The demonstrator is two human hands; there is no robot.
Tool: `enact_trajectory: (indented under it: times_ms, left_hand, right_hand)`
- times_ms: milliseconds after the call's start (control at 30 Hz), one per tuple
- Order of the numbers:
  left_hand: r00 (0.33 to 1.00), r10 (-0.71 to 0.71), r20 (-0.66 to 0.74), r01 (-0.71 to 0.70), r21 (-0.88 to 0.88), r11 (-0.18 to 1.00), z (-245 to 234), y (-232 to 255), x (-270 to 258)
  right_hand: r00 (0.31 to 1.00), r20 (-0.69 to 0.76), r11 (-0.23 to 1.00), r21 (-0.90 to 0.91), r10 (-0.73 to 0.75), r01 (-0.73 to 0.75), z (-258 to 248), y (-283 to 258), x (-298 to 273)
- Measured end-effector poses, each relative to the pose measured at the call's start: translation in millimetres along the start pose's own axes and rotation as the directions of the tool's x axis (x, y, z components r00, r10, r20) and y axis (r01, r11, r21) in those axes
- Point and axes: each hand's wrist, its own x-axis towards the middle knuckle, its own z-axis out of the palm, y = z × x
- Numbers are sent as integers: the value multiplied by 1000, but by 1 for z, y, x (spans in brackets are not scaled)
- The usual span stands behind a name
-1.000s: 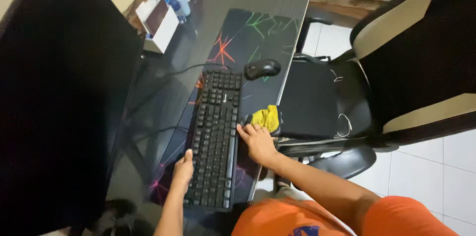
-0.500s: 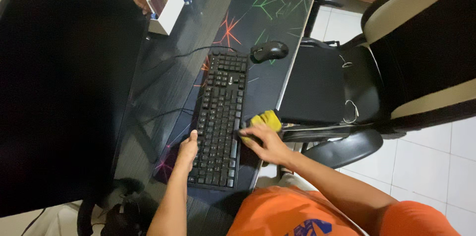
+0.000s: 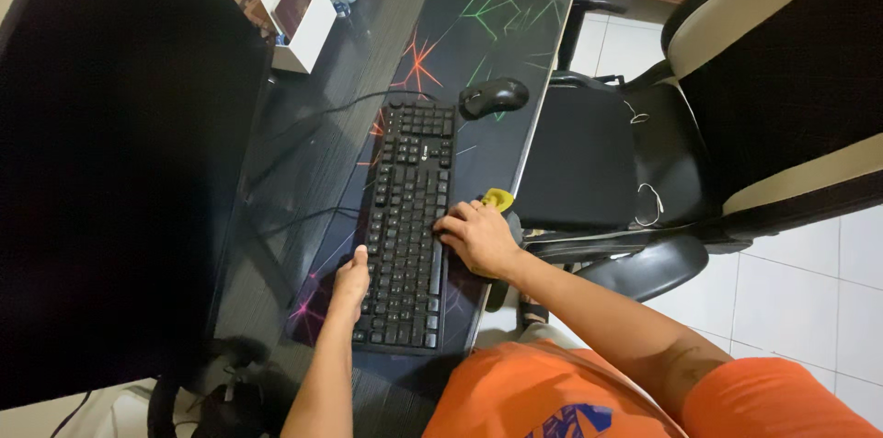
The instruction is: The person wipes a computer monitor, keyboard, mouse, and headset using a cloth, then uses a cotton swab and a bottle of solution to clean the keys on the keyboard.
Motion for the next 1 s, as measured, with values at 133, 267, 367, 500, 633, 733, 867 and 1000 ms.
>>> enact_trajectory:
  times_ms: [133,267,367,500,633,733,867,1000]
  left_hand:
    - [1000,31,-7,-31,34,999,0,-1,0]
    - [1000,5,-21,-4,32,999,3,-1,2]
    - [997,58,-52,-56,42,998,4,-6,5]
    - [997,42,-58,-41,10,999,5,-6,9]
    - [988,123,-98,-110,129,986,4,0,2]
    - [973,210,-93,-183,240,953,1,4,-4]
    - [981,184,-60,-159,285,945,4,8,-9]
    - [965,218,145,-175,-264,949,1,-7,-19]
  right_hand:
    - [937,217,882,333,274,-335,12,4,-9]
    - [878,344,654,586,333,-478,28,17,-22]
    - [859,373,619,596,352,-512,41,27,-22]
    - [826,408,505,656,389,-562,34,26,-21]
    - [883,283,766,441,374,-467,5,16,0]
    - [967,188,972,127,174,-200,-8,8,20]
    - [963,251,991,63,102,-121,-11,4,22]
    - [973,159,970,149,170,-194,-11,4,0]
